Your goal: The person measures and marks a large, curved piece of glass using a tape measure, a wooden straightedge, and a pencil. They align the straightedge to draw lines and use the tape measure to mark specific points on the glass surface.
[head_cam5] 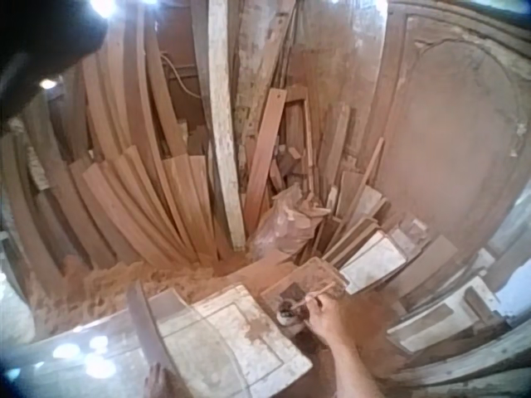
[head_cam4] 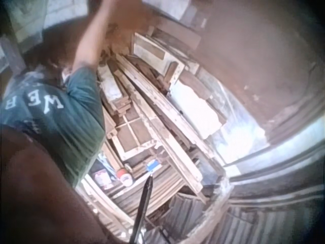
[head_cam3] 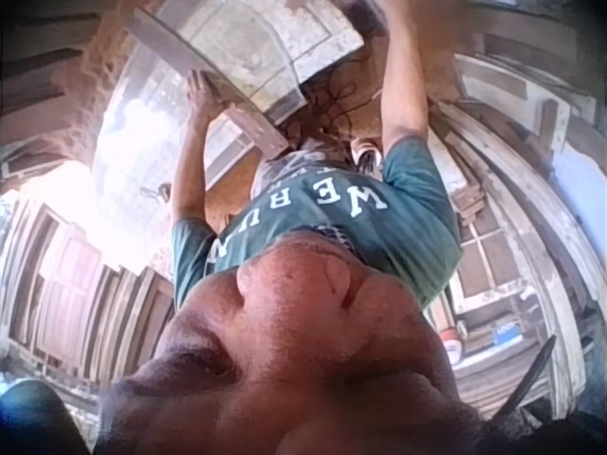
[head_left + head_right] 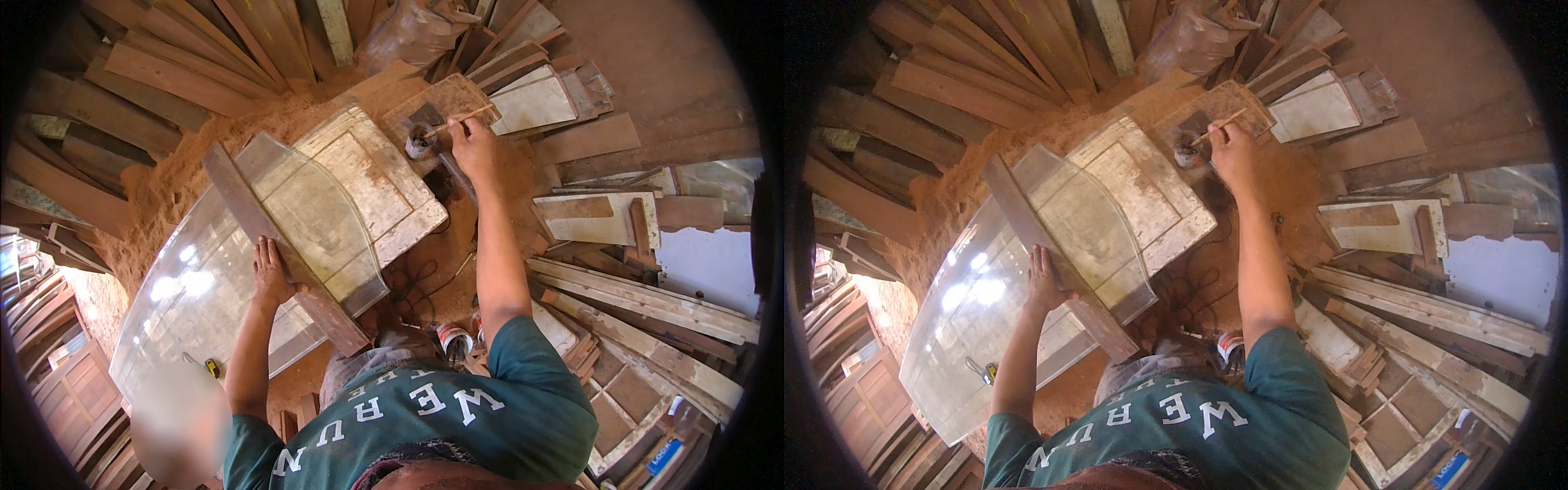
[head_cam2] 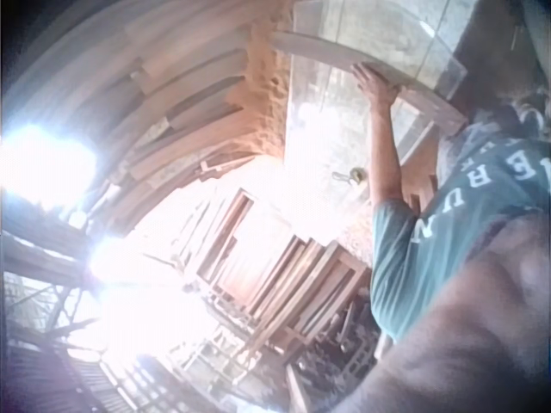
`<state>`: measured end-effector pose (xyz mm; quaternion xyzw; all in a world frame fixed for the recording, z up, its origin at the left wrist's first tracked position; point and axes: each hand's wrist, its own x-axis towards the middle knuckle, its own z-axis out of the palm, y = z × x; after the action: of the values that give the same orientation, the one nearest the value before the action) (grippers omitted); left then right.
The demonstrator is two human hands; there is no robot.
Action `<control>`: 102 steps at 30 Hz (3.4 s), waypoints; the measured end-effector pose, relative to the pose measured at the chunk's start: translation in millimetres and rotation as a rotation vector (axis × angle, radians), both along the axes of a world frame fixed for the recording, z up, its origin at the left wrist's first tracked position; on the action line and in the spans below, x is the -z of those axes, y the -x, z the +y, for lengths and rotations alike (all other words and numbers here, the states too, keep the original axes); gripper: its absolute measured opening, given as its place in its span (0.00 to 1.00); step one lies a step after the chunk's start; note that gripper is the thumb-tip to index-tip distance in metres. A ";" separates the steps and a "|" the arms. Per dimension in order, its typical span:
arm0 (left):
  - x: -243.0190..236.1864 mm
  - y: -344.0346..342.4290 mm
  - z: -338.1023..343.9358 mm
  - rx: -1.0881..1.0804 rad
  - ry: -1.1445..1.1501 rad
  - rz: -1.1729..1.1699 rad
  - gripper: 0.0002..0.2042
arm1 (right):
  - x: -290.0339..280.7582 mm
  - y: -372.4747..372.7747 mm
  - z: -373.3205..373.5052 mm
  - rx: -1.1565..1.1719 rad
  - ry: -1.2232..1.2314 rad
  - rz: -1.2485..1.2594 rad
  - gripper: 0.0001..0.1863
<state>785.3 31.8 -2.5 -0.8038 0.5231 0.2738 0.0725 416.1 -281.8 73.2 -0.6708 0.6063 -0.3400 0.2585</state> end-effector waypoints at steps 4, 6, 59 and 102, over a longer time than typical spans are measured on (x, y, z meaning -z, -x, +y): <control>0.2 -1.6 2.6 0.009 0.014 -0.006 0.75 | 6.5 16.2 4.9 0.115 0.113 -0.190 0.14; 0.7 -0.9 2.0 0.015 0.012 -0.009 0.75 | 11.9 28.6 7.8 0.229 0.152 -0.258 0.13; 7.0 -13.4 10.6 0.046 0.053 -0.037 0.69 | 21.6 -115.0 266.3 -0.653 -0.443 -0.029 0.14; -0.8 -14.4 6.4 0.044 0.001 -0.010 0.71 | 33.8 -373.2 76.9 -0.689 -0.145 0.137 0.15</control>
<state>799.8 38.1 -1.7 -0.7936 0.5403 0.2679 0.0807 789.3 -205.0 39.4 -0.8371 0.3830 -0.1433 0.3634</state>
